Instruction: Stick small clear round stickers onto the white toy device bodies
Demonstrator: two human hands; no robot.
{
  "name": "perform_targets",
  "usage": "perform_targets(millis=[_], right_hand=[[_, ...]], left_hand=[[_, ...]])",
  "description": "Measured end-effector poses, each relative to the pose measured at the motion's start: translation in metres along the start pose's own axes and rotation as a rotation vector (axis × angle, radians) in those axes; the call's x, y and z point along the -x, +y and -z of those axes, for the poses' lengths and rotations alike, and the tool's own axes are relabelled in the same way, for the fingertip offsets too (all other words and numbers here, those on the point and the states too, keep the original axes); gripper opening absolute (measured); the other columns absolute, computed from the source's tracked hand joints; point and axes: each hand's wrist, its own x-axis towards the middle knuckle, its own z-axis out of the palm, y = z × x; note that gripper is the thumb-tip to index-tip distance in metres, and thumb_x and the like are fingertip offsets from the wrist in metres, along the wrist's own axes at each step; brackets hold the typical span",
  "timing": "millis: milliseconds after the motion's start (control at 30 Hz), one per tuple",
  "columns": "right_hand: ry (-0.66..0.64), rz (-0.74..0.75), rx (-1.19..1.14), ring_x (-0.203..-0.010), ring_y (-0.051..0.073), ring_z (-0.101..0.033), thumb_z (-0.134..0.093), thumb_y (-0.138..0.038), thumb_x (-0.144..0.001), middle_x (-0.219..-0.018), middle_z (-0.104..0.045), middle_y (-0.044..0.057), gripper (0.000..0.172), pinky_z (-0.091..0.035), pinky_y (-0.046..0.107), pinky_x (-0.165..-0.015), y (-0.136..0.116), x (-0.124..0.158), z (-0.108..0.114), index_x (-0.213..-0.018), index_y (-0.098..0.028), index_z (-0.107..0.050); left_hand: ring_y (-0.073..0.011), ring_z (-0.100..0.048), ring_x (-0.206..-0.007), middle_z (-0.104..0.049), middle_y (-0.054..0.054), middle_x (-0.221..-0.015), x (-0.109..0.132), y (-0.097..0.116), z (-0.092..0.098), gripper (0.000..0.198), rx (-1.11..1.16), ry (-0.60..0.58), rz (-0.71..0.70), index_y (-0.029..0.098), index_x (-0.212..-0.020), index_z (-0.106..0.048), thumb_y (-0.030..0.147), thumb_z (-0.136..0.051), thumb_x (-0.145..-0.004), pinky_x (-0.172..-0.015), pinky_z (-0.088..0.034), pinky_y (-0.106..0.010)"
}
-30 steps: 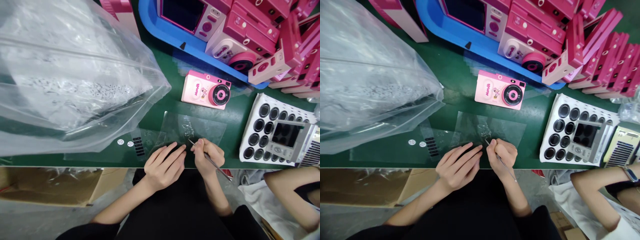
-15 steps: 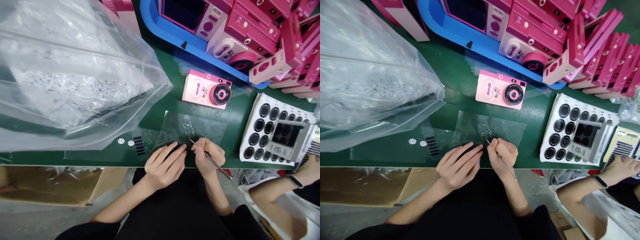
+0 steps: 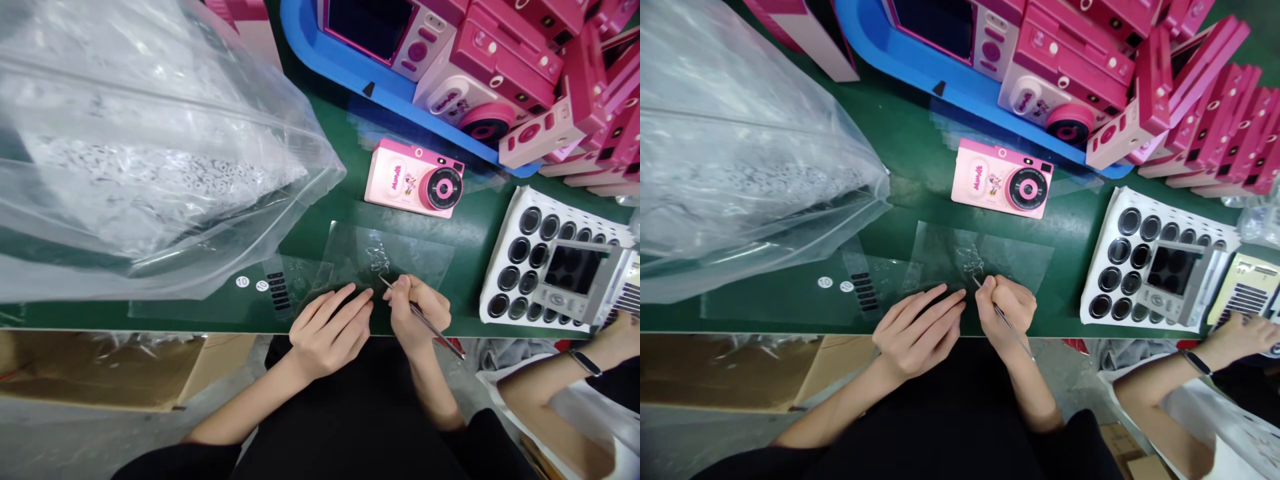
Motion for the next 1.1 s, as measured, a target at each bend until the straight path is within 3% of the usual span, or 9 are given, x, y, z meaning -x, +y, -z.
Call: perform_targets(millis=[1100], right_hand=[[-0.008, -0.022, 0.009, -0.039, 0.007, -0.051, -0.055, -0.012, -0.091, -0.043, -0.046, -0.008, 0.044, -0.043, 0.019, -0.041, -0.0011, -0.0012, 0.0004, -0.054, -0.022, -0.032]], left_hand=[[-0.0208, -0.075, -0.090, -0.080, 0.000, -0.096, 0.0014, -0.0006, -0.0002, 0.016, 0.002, 0.006, 0.001, 0.017, -0.093, -0.073, 0.010, -0.067, -0.080, -0.080, -0.054, -0.030]])
